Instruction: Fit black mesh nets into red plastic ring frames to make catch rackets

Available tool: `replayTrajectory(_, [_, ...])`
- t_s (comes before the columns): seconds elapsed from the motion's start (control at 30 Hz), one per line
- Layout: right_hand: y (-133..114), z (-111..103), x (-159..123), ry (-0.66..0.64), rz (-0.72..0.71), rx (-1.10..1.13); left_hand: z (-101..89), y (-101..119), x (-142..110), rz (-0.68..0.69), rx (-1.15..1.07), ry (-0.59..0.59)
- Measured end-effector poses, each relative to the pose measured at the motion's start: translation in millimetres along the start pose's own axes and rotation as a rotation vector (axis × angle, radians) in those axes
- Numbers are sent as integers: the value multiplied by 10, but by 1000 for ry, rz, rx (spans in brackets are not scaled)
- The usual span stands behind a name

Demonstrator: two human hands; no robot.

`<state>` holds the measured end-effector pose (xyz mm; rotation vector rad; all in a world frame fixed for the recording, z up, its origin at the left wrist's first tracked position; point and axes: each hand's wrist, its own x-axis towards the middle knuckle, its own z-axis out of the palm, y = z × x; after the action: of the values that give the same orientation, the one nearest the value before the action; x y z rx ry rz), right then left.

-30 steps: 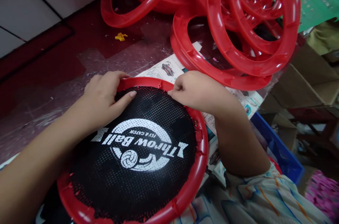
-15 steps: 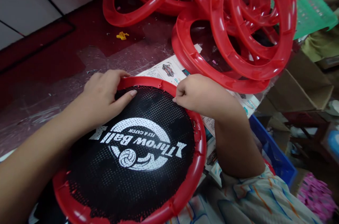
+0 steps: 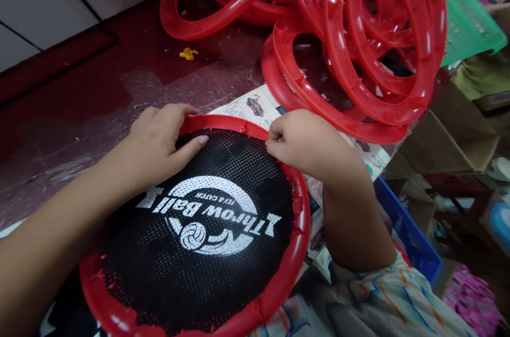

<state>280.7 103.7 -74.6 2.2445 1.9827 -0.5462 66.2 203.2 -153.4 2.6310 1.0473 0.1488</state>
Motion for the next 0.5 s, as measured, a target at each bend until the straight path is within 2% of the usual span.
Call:
replayTrajectory(0.33, [-1, 7, 10, -13, 47, -24, 6, 9, -1, 3, -1, 2])
replayTrajectory(0.43, [-13, -16, -11, 13, 2, 8, 19, 1, 20, -19, 21, -12])
replayTrajectory(0.5, [-36, -29, -31, -15, -27, 19, 31, 10, 35, -42, 54, -36])
